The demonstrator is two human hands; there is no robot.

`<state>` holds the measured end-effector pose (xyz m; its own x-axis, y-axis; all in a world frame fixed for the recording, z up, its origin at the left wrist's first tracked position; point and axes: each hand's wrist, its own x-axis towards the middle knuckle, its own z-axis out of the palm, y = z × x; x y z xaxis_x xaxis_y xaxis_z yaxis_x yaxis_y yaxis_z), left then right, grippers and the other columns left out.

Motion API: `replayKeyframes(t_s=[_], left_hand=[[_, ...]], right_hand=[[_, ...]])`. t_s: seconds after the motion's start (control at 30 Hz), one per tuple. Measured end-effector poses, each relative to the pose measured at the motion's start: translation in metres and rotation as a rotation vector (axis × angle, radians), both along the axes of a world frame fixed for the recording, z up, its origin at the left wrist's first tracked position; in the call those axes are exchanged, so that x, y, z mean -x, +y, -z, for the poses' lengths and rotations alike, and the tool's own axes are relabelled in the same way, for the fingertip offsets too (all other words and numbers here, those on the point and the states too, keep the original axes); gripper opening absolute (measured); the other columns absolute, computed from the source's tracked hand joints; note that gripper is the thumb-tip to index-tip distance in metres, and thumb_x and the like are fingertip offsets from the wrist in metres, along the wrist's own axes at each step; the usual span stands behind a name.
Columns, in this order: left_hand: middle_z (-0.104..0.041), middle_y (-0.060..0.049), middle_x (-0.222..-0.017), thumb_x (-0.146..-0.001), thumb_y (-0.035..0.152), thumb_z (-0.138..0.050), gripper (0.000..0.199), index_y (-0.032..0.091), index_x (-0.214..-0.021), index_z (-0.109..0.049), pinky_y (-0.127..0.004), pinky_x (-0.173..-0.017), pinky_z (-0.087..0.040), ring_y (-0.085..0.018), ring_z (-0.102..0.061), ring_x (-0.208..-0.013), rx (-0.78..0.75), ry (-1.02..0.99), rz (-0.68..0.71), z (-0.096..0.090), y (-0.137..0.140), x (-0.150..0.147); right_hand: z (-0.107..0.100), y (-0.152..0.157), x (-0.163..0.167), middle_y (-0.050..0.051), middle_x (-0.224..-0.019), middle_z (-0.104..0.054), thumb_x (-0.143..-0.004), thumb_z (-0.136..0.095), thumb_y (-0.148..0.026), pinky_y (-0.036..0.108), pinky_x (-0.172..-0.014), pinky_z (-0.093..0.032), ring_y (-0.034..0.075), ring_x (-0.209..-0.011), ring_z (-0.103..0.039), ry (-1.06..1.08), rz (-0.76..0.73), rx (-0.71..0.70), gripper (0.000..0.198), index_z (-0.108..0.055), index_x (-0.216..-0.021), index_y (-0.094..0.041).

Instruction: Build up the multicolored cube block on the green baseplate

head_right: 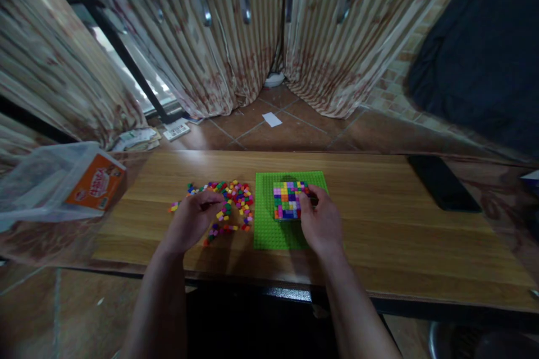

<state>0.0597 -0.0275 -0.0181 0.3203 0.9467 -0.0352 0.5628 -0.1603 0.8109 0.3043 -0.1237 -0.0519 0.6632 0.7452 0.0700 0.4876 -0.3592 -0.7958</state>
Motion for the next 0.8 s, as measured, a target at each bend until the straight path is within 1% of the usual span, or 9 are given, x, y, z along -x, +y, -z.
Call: replayKeyframes(t_s=[0.2,0.3,0.4,0.53,0.6,0.67,0.8], left_hand=[[-0.075,-0.005,-0.076,-0.073,0.015,-0.057,0.017,0.018,-0.075,-0.074,-0.027,-0.071,-0.049,-0.019,-0.067,-0.074,0.018,0.068,0.076,-0.001,0.000,0.015],[-0.075,-0.004,-0.075,-0.070,0.012,-0.056,0.019,0.018,-0.072,-0.074,-0.026,-0.068,-0.048,-0.018,-0.066,-0.072,0.012,0.092,0.087,-0.001,0.000,0.019],[-0.073,-0.003,-0.071,-0.068,0.011,-0.056,0.020,0.018,-0.071,-0.074,-0.025,-0.065,-0.047,-0.017,-0.065,-0.067,0.002,0.140,0.024,-0.001,0.001,0.026],[-0.072,-0.002,-0.069,-0.069,0.010,-0.056,0.021,0.019,-0.074,-0.075,-0.025,-0.065,-0.046,-0.017,-0.064,-0.068,-0.027,0.234,-0.104,-0.002,0.004,0.036],[-0.072,-0.003,-0.070,-0.070,0.010,-0.056,0.023,0.019,-0.075,-0.075,-0.025,-0.066,-0.046,-0.017,-0.065,-0.069,-0.029,0.269,-0.127,-0.002,0.003,0.037],[-0.073,-0.004,-0.072,-0.069,0.008,-0.056,0.024,0.019,-0.075,-0.076,-0.026,-0.067,-0.046,-0.018,-0.066,-0.071,-0.024,0.284,-0.103,0.000,0.002,0.033],[-0.074,-0.004,-0.077,-0.068,0.007,-0.060,0.024,0.022,-0.077,-0.078,-0.028,-0.069,-0.047,-0.019,-0.066,-0.074,-0.027,0.337,0.039,0.007,0.000,0.019]], right_hand=[[0.005,0.000,-0.004,0.016,-0.102,-0.073,-0.084,-0.052,-0.048,0.047,-0.082,-0.052,0.031,-0.091,-0.069,-0.008,0.010,0.020,0.048,-0.067,-0.114,-0.014],[0.007,0.001,-0.006,0.016,-0.102,-0.074,-0.083,-0.053,-0.049,0.047,-0.083,-0.052,0.031,-0.091,-0.069,-0.021,0.009,0.024,0.049,-0.068,-0.114,-0.013],[0.009,0.000,-0.007,0.017,-0.104,-0.073,-0.083,-0.054,-0.050,0.047,-0.083,-0.052,0.031,-0.092,-0.069,-0.013,-0.001,0.028,0.051,-0.067,-0.116,-0.013],[0.009,0.000,-0.008,0.016,-0.102,-0.074,-0.082,-0.055,-0.051,0.047,-0.080,-0.052,0.032,-0.090,-0.069,0.003,0.003,0.050,0.051,-0.067,-0.115,-0.014],[0.009,0.000,-0.008,0.016,-0.101,-0.074,-0.082,-0.055,-0.052,0.047,-0.080,-0.052,0.032,-0.090,-0.069,-0.014,0.006,0.062,0.051,-0.068,-0.114,-0.015],[0.008,0.000,-0.007,0.017,-0.103,-0.073,-0.082,-0.055,-0.053,0.048,-0.081,-0.051,0.033,-0.092,-0.069,-0.023,0.004,0.077,0.052,-0.067,-0.116,-0.015],[0.007,0.000,-0.007,0.018,-0.103,-0.073,-0.083,-0.054,-0.052,0.047,-0.080,-0.050,0.034,-0.092,-0.069,-0.043,0.001,0.097,0.054,-0.066,-0.117,-0.013]])
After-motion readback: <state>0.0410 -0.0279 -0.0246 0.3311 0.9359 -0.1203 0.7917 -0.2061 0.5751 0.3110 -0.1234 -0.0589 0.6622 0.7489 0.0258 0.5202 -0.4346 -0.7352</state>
